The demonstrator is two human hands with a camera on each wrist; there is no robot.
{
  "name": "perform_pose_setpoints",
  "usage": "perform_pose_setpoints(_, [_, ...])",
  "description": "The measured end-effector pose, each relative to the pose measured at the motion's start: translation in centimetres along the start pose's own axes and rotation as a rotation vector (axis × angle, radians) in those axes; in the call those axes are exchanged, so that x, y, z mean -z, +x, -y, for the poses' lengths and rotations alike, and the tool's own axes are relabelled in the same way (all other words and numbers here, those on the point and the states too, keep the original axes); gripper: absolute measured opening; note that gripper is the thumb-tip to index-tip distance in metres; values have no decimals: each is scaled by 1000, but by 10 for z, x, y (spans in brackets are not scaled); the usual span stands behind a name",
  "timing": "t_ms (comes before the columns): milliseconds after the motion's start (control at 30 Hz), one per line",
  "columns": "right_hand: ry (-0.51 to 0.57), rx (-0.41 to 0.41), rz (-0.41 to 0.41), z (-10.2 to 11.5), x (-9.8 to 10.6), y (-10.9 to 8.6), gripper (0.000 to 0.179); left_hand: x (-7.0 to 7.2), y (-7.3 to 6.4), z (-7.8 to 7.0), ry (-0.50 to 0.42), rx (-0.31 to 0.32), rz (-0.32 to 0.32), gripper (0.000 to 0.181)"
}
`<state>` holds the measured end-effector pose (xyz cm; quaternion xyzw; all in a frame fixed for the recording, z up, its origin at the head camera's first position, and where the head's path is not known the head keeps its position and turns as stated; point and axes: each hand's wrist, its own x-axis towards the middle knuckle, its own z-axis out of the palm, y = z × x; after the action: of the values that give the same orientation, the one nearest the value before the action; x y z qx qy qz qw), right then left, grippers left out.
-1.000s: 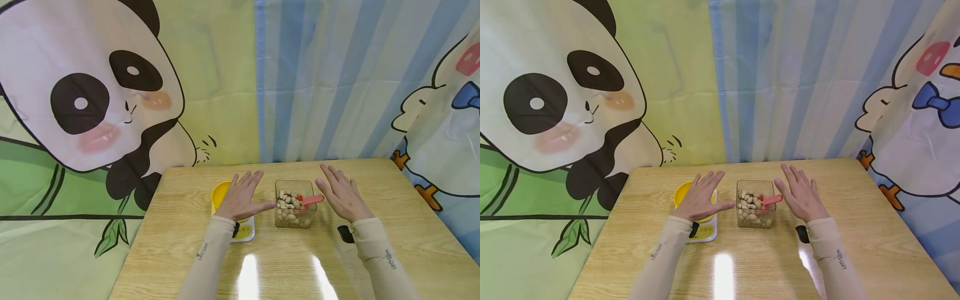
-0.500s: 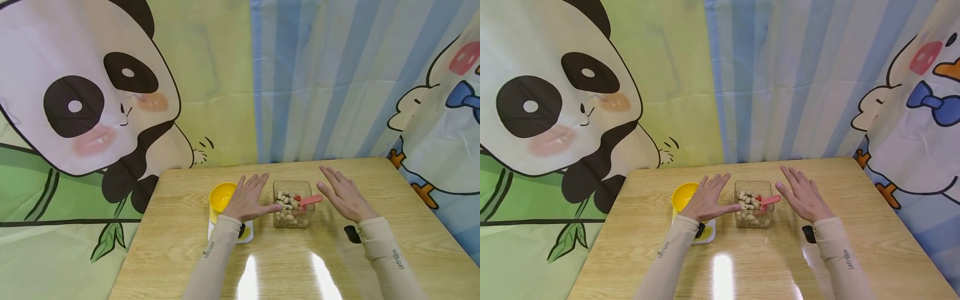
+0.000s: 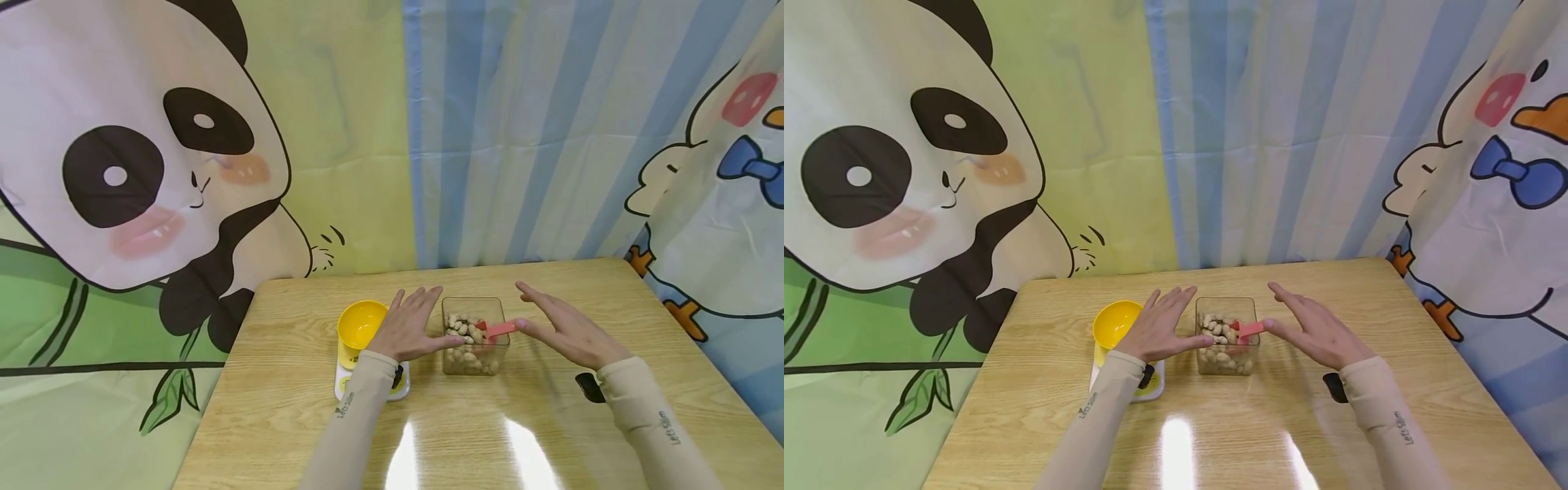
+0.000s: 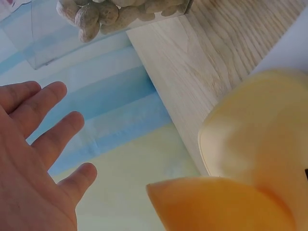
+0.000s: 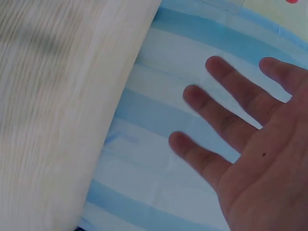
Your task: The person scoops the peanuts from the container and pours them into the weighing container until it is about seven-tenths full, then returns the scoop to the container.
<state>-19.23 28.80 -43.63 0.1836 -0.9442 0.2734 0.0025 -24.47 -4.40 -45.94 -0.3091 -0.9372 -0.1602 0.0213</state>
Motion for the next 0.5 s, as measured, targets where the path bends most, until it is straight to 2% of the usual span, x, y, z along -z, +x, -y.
perform_pose_setpoints(333, [-74, 83, 32, 4, 8, 5, 71, -7, 5, -8, 7, -13, 35, 113])
perform_pose_setpoints(500, [-117, 171, 15, 5, 9, 7, 64, -11, 8, -11, 18, -14, 36, 119])
